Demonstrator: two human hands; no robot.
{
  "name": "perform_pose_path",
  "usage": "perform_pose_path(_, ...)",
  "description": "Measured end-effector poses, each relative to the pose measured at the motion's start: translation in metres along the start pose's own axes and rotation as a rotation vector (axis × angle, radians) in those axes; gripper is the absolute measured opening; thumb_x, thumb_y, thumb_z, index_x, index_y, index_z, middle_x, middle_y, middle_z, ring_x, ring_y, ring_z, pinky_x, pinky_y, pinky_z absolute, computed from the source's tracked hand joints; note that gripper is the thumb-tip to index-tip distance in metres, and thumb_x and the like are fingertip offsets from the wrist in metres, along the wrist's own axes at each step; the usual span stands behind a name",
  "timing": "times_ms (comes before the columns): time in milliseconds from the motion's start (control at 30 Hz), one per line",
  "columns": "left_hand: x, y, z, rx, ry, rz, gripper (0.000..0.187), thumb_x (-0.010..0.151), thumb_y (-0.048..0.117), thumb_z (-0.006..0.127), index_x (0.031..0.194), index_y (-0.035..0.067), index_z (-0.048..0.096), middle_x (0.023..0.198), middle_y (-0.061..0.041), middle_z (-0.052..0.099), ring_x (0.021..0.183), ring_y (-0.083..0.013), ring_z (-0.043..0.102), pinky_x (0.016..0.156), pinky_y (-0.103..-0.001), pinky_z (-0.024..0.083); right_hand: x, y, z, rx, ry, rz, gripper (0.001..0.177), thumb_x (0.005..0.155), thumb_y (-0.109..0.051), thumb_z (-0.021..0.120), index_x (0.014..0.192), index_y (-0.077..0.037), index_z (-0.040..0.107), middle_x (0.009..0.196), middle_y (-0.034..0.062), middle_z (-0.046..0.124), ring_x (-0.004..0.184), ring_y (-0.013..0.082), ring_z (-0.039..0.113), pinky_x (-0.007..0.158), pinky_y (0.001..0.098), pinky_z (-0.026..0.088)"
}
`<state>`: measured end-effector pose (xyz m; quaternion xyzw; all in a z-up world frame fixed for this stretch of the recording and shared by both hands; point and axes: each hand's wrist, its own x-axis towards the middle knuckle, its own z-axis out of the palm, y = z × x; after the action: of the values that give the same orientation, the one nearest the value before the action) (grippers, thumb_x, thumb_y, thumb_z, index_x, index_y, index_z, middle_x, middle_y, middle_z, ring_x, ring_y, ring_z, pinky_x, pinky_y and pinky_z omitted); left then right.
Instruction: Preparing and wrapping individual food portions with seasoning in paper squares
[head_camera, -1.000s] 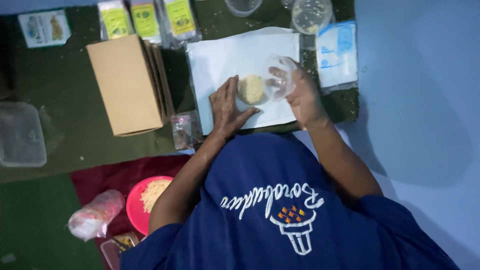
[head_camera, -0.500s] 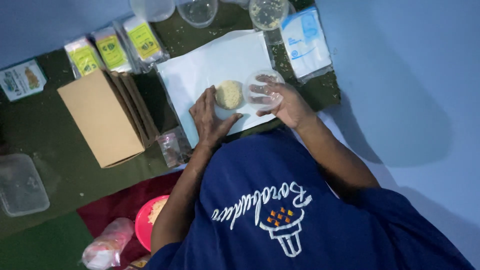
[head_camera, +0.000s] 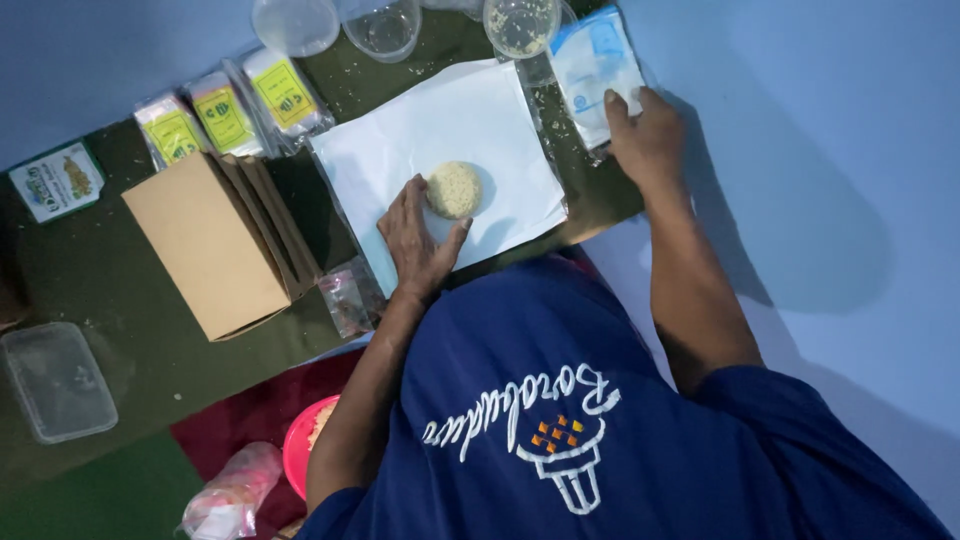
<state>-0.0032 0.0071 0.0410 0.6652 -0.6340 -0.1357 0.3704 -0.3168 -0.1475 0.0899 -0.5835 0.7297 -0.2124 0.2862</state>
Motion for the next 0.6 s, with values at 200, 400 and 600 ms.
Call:
perform_pose_path(200,0.001,-0.004,-0.007,-0.001,-0.041,0.034,0.071,0.096,0.049,0.063,0.149,0.006,0.044,0.14,-0.012,0.06,0.131,-0.0312,0.056,0.104,-0.046,0.037,0.005,0.033,0.02,-0.141,0.063,-0.194,0.06,0.107,-0.052,0.061,0.131,0.002,0.07,0.083,0.0167,0.074,0.08,0.0401,0.072,0.064,0.0532,0.051)
perform_pose_path(400,0.002,-0.009,-0.024,-0.062,0.033,-0.027,0.071,0.099,0.04,0.064,0.154,0.005,0.037,0.139,-0.014,0.062,0.13,-0.0311,0.058,0.108,-0.047,0.034,-0.007,0.009,0.019,-0.067,-0.136,-0.174,0.072,0.108,-0.057,0.051,0.147,0.004,0.053,0.076,0.0116,0.075,0.085,0.0349,0.075,0.081,0.0509,0.052)
perform_pose_path(600,-0.001,0.001,-0.04,-0.045,0.13,-0.08,0.058,0.103,0.034,0.065,0.149,0.006,0.046,0.128,-0.011,0.067,0.124,-0.0279,0.063,0.103,-0.044,0.038,-0.019,-0.004,0.017,0.092,-0.156,-0.124,0.061,0.111,-0.044,0.054,0.156,-0.005,0.042,0.084,0.0083,0.069,0.069,0.025,0.074,0.073,0.0486,0.06)
